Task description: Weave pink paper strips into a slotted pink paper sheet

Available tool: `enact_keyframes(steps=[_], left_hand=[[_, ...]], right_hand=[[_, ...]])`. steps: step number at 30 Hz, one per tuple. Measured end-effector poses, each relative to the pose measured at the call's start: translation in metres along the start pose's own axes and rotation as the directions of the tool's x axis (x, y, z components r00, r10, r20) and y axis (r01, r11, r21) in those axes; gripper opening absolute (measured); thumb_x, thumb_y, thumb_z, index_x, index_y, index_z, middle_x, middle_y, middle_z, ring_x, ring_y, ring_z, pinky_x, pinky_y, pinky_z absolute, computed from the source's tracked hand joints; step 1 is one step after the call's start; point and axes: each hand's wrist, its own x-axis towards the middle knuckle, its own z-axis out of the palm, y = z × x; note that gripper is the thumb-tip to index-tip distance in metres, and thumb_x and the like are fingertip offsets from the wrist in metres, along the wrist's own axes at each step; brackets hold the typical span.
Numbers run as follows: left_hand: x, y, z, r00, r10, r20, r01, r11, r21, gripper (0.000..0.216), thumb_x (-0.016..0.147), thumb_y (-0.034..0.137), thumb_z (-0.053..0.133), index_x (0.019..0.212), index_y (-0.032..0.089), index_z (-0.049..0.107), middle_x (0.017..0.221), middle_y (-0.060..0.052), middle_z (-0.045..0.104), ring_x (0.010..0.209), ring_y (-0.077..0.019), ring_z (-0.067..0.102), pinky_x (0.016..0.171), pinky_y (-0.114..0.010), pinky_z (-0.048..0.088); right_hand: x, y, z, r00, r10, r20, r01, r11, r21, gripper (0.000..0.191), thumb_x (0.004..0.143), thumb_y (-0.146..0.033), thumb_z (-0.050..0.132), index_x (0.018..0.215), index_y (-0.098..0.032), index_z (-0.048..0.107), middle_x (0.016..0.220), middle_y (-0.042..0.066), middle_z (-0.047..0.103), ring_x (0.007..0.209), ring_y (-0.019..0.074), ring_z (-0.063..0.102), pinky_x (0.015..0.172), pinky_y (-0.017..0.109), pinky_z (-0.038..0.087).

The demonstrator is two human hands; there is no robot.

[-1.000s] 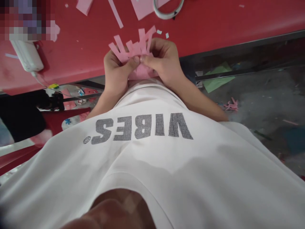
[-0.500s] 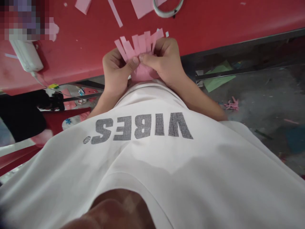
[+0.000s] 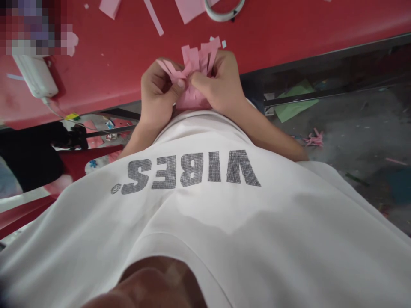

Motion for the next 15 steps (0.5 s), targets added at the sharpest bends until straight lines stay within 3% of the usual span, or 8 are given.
enact_keyframes(steps=[5,9,11,15], left_hand=[[0.001,0.006,0.004,0.999,0.031,0.025,-0.030,0.999,-0.017,0.039,0.084,0.055,0.075,0.097,0.021,0.062,0.088,-0.001,0.057,0.082,-0.0141,0.059,0.074,-0.030,0.050],[0.006,0.006,0.011,0.976,0.180,-0.123,-0.189,0.980,-0.067,0.067,0.074,0.066,0.076,0.123,0.030,0.048,0.113,-0.001,0.053,0.084,-0.0130,0.061,0.069,-0.028,0.053],[0.007,0.008,0.013,0.958,0.235,-0.164,-0.243,0.970,-0.029,0.072,0.072,0.069,0.074,0.125,0.033,0.042,0.117,-0.002,0.048,0.085,-0.0127,0.061,0.063,-0.026,0.052],[0.004,0.011,0.011,0.960,0.277,-0.032,-0.268,0.950,0.162,0.054,0.082,0.068,0.064,0.115,0.027,0.050,0.106,-0.002,0.048,0.102,-0.0167,0.061,0.072,-0.027,0.052]], right_hand=[[0.001,0.000,0.001,0.983,-0.182,-0.029,0.182,0.983,0.013,0.028,0.067,-0.014,0.059,0.054,-0.017,0.035,0.060,-0.004,0.029,0.062,0.0072,0.023,0.058,0.028,0.016],[0.001,-0.001,0.001,0.975,-0.223,-0.019,0.223,0.975,0.011,0.026,0.067,-0.012,0.057,0.056,-0.017,0.035,0.061,-0.004,0.029,0.062,0.0065,0.023,0.057,0.027,0.015],[0.001,-0.001,0.002,0.973,-0.231,-0.010,0.231,0.973,0.010,0.023,0.067,-0.012,0.056,0.057,-0.017,0.036,0.062,-0.004,0.029,0.062,0.0065,0.023,0.057,0.026,0.015],[0.000,-0.002,0.003,0.968,-0.251,-0.013,0.251,0.968,0.011,0.025,0.066,-0.013,0.056,0.056,-0.017,0.033,0.060,-0.005,0.027,0.060,0.0058,0.022,0.055,0.026,0.015]])
